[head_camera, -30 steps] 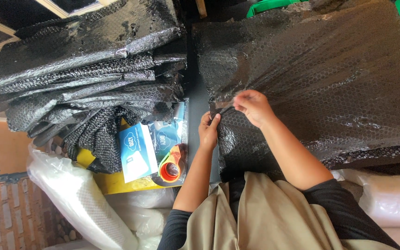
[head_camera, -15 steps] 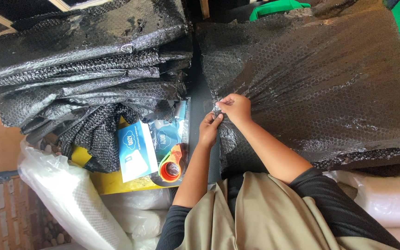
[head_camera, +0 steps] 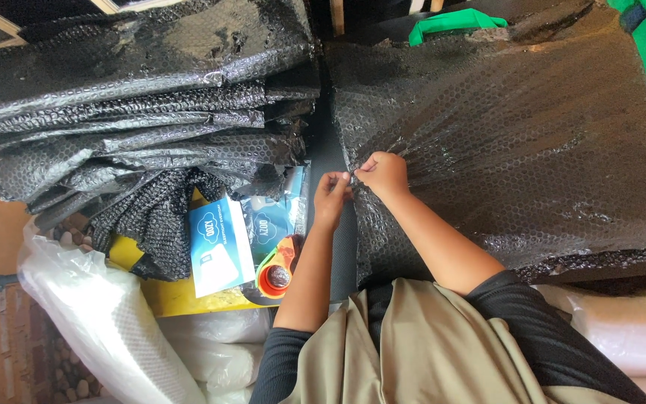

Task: Wrapping a cushion in black bubble wrap and securing it with tape using a dispenser

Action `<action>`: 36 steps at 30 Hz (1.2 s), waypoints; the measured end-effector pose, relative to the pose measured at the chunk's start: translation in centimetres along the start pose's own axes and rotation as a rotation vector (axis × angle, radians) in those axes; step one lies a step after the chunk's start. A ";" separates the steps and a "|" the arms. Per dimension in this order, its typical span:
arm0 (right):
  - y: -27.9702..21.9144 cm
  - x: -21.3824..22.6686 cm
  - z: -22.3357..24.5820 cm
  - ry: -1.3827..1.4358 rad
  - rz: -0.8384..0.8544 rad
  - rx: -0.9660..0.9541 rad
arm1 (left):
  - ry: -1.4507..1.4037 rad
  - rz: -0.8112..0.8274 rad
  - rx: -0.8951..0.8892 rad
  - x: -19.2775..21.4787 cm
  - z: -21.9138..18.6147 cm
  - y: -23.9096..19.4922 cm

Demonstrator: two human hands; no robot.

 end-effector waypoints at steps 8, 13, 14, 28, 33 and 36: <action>-1.2 1.7 3.2 0.078 0.119 -0.110 | 0.148 -0.084 -0.020 0.0 0.9 1.5; -1.7 2.9 5.3 -0.251 0.199 -0.018 | 0.039 -0.021 0.029 0.5 2.2 2.5; -1.6 2.8 4.8 -0.341 0.195 0.070 | 0.013 0.000 0.036 0.5 2.2 2.4; -5.1 4.0 3.3 -0.670 0.417 0.667 | -0.234 0.109 0.125 0.0 3.5 3.1; -4.6 2.3 0.1 -0.702 0.170 0.872 | -0.171 0.065 0.111 0.0 5.8 4.5; -4.5 1.9 -0.6 -0.661 0.119 0.898 | -0.132 0.027 0.112 -0.1 7.8 5.8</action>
Point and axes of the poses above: each hand's wrist, its own y-axis towards the middle knuckle, its own x-axis out of the back of the hand, z = x × y, the point moved 2 cm from there along y, towards the middle knuckle, and after that the axes turned 13 degrees about y, right-handed, at the moved point
